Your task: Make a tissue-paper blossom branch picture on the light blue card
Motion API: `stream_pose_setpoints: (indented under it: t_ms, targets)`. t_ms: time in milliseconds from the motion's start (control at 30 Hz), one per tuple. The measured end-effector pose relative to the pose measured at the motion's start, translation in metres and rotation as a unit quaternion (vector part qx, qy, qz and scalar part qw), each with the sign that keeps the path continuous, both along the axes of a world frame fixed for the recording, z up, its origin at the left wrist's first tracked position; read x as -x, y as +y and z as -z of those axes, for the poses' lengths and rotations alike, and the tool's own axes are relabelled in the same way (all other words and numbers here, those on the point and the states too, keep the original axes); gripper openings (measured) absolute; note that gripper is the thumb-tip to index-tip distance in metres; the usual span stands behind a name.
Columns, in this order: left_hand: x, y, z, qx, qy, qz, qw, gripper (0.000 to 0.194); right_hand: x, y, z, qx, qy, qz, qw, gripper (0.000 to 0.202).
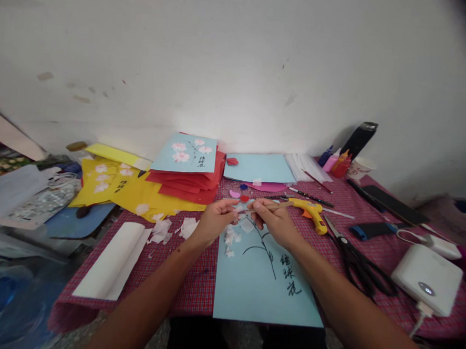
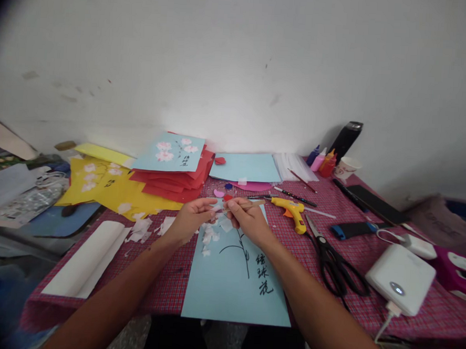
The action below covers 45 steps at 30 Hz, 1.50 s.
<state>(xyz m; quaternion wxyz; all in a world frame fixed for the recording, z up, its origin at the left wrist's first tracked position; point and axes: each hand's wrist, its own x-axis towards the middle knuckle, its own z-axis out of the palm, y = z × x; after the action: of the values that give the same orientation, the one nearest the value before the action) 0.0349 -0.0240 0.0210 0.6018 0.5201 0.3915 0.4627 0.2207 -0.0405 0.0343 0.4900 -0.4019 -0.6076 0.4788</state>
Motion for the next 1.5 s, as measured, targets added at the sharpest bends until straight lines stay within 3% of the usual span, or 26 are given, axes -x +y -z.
stream_pose_setpoints:
  t_ms: [400, 633, 1300, 1500]
  targets:
    - [0.001, 0.003, 0.007, 0.042, -0.085, 0.031, 0.995, 0.045, -0.005, 0.005, 0.002, 0.009, 0.031, 0.012, 0.999, 0.030]
    - [0.002, 0.003, 0.006, 0.034, -0.075, 0.026, 0.996, 0.042, -0.006, 0.006, 0.006, 0.014, 0.054, 0.004, 0.998, 0.029]
    - [0.002, 0.001, 0.004, 0.042, -0.078, 0.019, 0.996, 0.042, -0.001, 0.000, -0.007, 0.060, 0.075, -0.033, 0.995, 0.026]
    - [0.001, 0.001, 0.004, 0.041, -0.074, 0.012, 0.996, 0.037, -0.002, 0.005, 0.001, 0.062, 0.095, -0.019, 0.993, 0.022]
